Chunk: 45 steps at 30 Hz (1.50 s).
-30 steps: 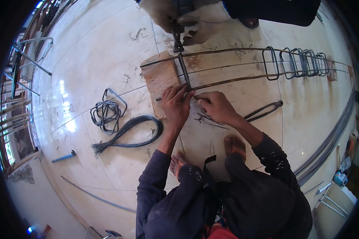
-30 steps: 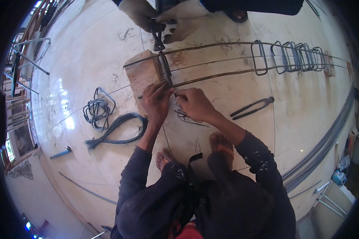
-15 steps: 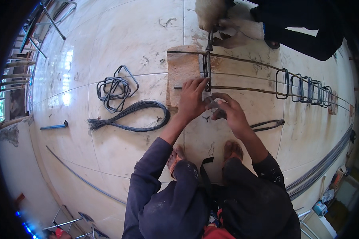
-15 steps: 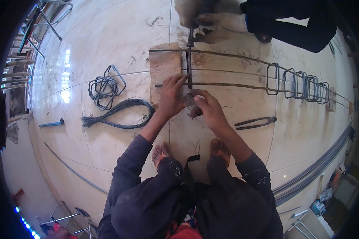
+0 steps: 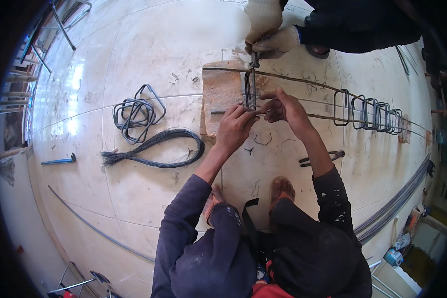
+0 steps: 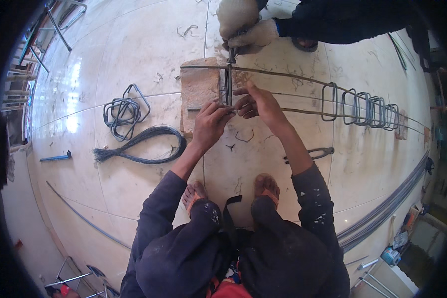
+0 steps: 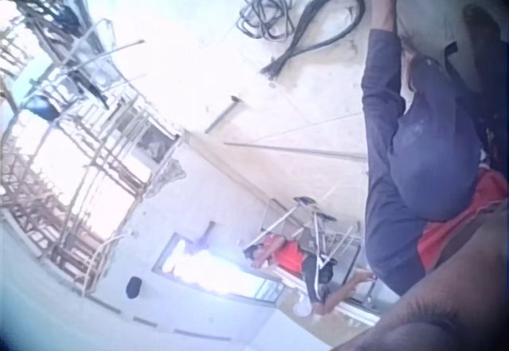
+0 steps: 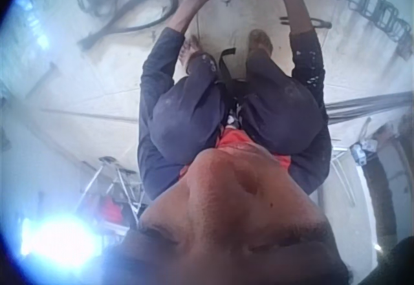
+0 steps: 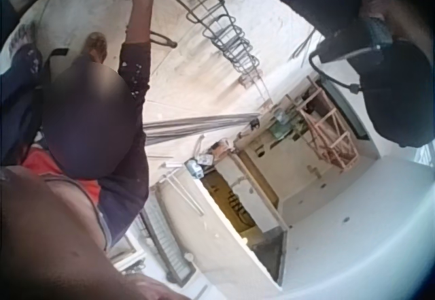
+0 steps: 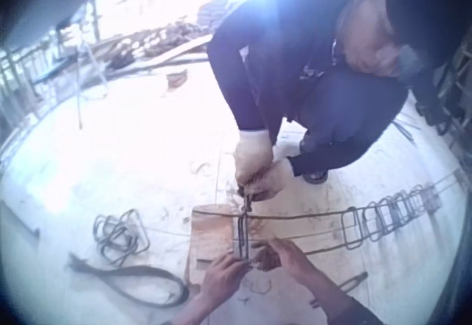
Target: The person sits on the floor and uses pliers to twist wire ties around a metal rebar cage structure. They repeatedly pick up wire pieces, wrap them around the rebar intersections, and twist them tight to secure the frame.
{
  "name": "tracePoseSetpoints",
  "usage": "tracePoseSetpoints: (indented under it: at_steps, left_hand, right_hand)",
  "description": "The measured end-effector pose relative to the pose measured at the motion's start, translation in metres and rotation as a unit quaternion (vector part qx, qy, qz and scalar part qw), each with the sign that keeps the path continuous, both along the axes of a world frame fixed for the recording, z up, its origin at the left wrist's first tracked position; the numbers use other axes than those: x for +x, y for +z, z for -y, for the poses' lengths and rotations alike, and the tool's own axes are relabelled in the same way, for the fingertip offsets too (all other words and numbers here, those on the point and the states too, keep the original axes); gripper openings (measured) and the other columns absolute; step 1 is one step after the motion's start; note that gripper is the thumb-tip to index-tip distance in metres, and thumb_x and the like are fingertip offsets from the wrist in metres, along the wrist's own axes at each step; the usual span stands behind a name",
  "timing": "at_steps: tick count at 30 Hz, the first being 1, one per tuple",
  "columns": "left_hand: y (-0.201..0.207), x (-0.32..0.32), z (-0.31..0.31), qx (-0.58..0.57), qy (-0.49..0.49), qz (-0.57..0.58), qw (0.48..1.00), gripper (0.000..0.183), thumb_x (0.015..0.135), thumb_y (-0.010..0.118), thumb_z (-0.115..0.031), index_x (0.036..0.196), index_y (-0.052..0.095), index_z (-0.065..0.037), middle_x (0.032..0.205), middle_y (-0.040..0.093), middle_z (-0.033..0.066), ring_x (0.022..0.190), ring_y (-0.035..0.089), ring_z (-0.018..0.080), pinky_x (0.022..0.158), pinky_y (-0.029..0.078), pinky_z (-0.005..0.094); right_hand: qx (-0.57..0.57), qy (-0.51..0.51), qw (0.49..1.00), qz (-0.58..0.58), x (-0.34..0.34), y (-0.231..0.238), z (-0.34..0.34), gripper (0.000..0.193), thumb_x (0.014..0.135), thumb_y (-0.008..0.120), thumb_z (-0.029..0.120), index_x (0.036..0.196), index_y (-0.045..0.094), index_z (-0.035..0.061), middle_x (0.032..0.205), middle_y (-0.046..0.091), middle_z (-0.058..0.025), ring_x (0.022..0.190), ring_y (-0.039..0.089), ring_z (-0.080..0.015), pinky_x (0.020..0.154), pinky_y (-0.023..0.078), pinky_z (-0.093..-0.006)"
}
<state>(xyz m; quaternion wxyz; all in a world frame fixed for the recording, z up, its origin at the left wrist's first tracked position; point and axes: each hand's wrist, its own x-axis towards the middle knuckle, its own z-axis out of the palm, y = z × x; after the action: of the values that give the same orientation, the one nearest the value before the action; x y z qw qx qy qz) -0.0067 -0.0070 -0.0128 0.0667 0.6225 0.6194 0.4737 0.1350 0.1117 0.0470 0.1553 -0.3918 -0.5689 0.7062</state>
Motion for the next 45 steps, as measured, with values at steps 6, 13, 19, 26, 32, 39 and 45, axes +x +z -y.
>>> tracePoseSetpoints:
  at_steps: [6,13,19,26,32,39,45]
  left_hand:
    - [0.003,-0.003,0.002,0.003,0.001,0.021,1.000,0.012,0.078,0.069,-0.006,0.089,0.066,-0.004,0.086,0.065,0.0102,0.085,0.061,0.0306,0.083,0.049,0.0394]
    - [0.007,-0.005,0.006,-0.040,-0.008,0.087,0.995,0.009,0.082,0.065,-0.005,0.092,0.066,-0.004,0.089,0.067,0.0125,0.089,0.063,0.0325,0.091,0.048,0.0421]
    - [0.011,-0.003,0.000,-0.024,0.012,0.108,0.994,0.007,0.082,0.065,-0.003,0.089,0.066,-0.002,0.086,0.066,0.0134,0.087,0.063,0.0324,0.090,0.048,0.0418]
    - [0.024,-0.005,-0.010,-0.037,0.000,0.040,0.999,0.013,0.077,0.065,0.000,0.089,0.068,-0.001,0.087,0.066,0.0142,0.088,0.064,0.0321,0.094,0.047,0.0421]
    - [0.049,0.014,-0.022,0.010,-0.104,-0.187,0.977,0.020,0.066,0.061,-0.004,0.086,0.066,-0.004,0.083,0.065,0.0103,0.088,0.063,0.0261,0.107,0.039,0.0458]
    - [0.075,0.016,-0.005,-0.030,-0.078,-0.179,0.980,0.017,0.075,0.063,-0.005,0.092,0.068,-0.004,0.087,0.069,0.0095,0.085,0.065,0.0247,0.101,0.042,0.0407]
    - [0.057,0.019,0.044,-0.196,0.087,0.296,0.931,0.021,0.094,0.057,-0.012,0.106,0.064,0.004,0.100,0.068,0.0123,0.094,0.064,0.0182,0.093,0.046,0.0317]
  right_hand:
    - [0.255,0.080,0.947,0.179,-0.007,-0.011,0.018,0.031,0.091,0.060,0.030,0.089,0.067,0.0004,0.070,0.065,-0.0153,0.064,0.063,-0.0271,0.063,0.048,-0.0366]
    - [0.396,0.115,0.889,0.198,-0.009,-0.011,0.028,0.019,0.088,0.058,0.018,0.084,0.063,0.0004,0.076,0.063,-0.0202,0.073,0.062,-0.0382,0.065,0.049,-0.0444]
    - [0.507,0.034,0.852,0.127,-0.002,-0.047,0.048,0.006,0.083,0.059,0.008,0.085,0.060,0.0017,0.079,0.060,-0.0173,0.072,0.062,-0.0367,0.062,0.049,-0.0444]
    - [0.516,-0.074,0.846,0.113,-0.012,-0.066,0.074,0.009,0.079,0.062,0.006,0.087,0.060,0.0015,0.078,0.060,-0.0148,0.070,0.062,-0.0338,0.062,0.051,-0.0417]
    - [0.499,-0.119,0.847,0.139,-0.015,-0.072,0.086,0.013,0.073,0.066,0.013,0.082,0.062,0.0038,0.074,0.063,-0.0135,0.066,0.064,-0.0305,0.058,0.051,-0.0411]
    - [0.473,-0.149,0.852,0.170,-0.028,-0.061,0.089,0.015,0.079,0.064,0.014,0.069,0.061,0.0039,0.065,0.062,-0.0110,0.063,0.065,-0.0254,0.053,0.049,-0.0363]
    - [-0.441,-0.373,0.774,-0.260,-0.033,-0.058,0.092,0.018,0.095,0.057,0.021,0.087,0.058,0.0046,0.072,0.053,-0.0001,0.059,0.048,-0.0070,0.047,0.040,-0.0201]
